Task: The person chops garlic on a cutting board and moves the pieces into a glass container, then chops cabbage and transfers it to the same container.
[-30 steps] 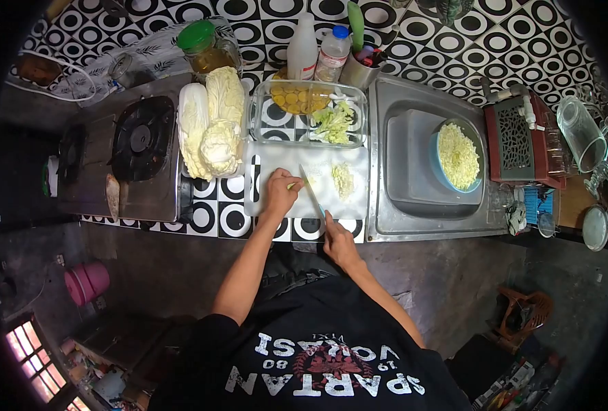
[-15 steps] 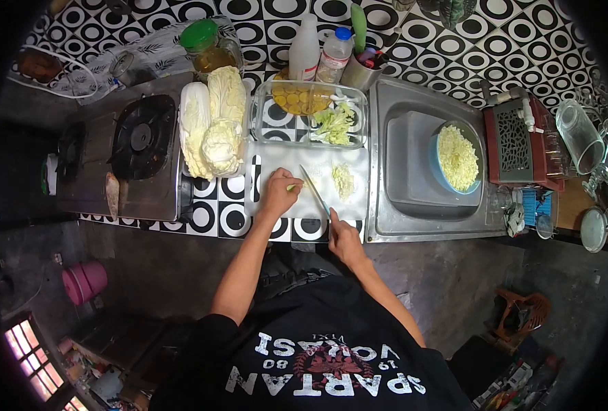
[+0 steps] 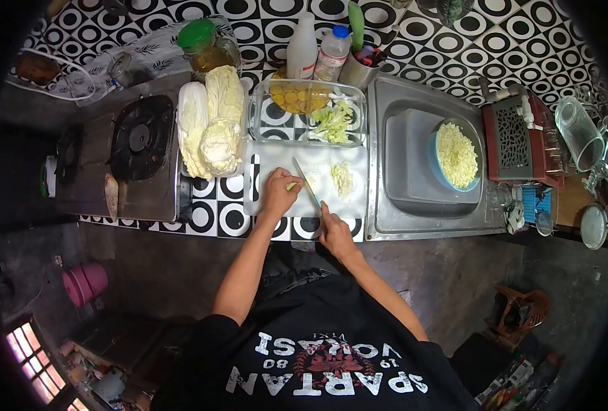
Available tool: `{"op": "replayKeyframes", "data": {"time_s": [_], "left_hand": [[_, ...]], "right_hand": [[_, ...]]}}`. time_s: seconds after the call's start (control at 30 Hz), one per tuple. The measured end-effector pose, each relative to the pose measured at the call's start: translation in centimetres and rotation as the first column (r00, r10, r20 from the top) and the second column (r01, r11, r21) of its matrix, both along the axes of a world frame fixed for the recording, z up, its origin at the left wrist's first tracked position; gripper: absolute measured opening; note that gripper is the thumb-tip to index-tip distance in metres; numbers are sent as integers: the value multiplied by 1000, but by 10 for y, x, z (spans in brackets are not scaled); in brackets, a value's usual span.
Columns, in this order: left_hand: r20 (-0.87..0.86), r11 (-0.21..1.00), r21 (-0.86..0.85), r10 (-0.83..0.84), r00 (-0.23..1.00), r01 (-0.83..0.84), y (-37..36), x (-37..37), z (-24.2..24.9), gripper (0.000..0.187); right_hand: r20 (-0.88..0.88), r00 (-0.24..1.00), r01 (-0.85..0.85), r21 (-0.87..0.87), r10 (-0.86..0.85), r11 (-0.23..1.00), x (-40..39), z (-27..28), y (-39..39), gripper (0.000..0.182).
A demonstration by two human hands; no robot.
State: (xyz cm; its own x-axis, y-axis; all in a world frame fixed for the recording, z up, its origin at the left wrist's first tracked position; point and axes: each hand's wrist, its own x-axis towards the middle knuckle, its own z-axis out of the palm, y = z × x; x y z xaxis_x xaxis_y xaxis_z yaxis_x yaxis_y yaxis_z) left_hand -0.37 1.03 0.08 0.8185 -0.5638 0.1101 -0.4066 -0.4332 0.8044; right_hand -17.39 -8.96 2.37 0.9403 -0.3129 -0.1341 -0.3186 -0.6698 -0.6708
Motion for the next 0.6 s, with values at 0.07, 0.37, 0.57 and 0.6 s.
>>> {"op": "replayKeyframes", "data": {"time_s": [0.07,0.37,0.57,0.6], "left_hand": [[2,1000,-4,30,1000,-30,1,-1,1,11],[-53,993,-3,114,992,-115,2,-5,-3,12],[12,997,-37,67,998,-66,4,-5,1,9],[12,997,-38,67,998,-67,4,-6,1,9]], "right_hand": [[27,1000,-3,6,3,1000,-5,2,-1,66],[19,999,27,44,-28,999,-5,11,-7,60],[-84,996,33,102,-24,994,-1,39,1,56],[-84,996,25,118,-15,993,-6,40,2,56]]}}
